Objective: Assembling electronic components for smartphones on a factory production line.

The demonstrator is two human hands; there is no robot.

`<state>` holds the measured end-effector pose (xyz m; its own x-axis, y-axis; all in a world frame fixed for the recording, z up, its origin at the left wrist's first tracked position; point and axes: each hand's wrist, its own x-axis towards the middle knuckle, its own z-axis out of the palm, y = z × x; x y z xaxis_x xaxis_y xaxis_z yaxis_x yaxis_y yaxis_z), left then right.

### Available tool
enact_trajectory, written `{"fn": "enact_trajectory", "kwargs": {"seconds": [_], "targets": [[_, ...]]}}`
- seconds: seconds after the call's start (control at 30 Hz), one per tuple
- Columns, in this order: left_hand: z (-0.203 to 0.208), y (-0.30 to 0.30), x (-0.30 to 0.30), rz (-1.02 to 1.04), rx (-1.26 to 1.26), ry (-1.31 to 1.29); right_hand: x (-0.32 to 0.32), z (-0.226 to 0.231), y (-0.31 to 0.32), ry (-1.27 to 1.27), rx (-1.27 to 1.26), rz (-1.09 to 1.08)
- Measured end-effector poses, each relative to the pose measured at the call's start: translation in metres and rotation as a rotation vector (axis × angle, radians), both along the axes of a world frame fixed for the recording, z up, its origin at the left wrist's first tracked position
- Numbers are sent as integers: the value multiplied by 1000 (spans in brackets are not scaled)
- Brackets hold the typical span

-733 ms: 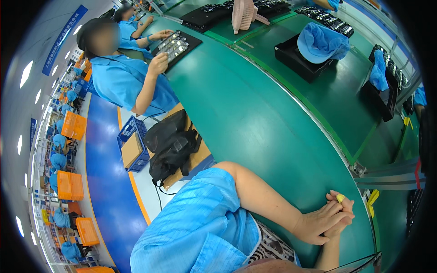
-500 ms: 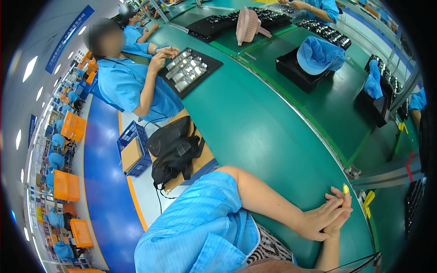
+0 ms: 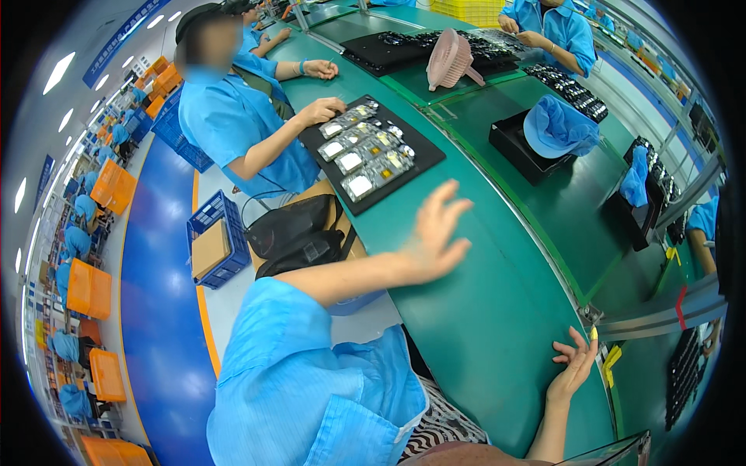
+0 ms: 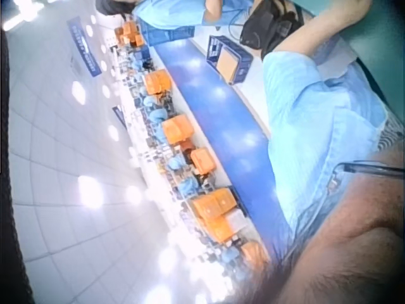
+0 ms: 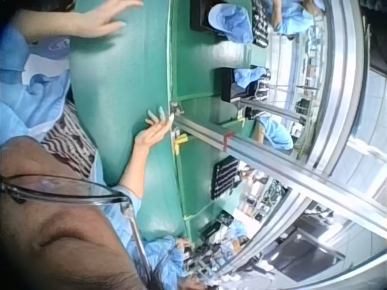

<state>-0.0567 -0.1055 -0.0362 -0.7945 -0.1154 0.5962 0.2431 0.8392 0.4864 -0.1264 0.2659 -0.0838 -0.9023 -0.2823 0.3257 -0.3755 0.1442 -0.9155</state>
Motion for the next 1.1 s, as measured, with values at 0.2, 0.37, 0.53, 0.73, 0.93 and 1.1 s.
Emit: {"fn": "enact_trajectory", "kwargs": {"seconds": [0.2, 0.37, 0.53, 0.73, 0.93, 1.1], "targets": [[2, -108, 9, 283, -80, 106, -6, -1, 2, -15, -13, -64], [-13, -184, -25, 284, -196, 15, -11, 0, -3, -43, -11, -130], [-32, -236, -66, 461, -250, -186, -12, -3, -1, -50, -60, -149], [-63, -256, -68, 691, 166, -354, -9, -3, 0, -39, -64, -127], [-49, -145, -27, 650, 327, -425, -11, 0, 2, -105, -19, -150], [-33, -41, 21, 448, 445, -526, 23, 43, -2, -501, -73, -160]]}}
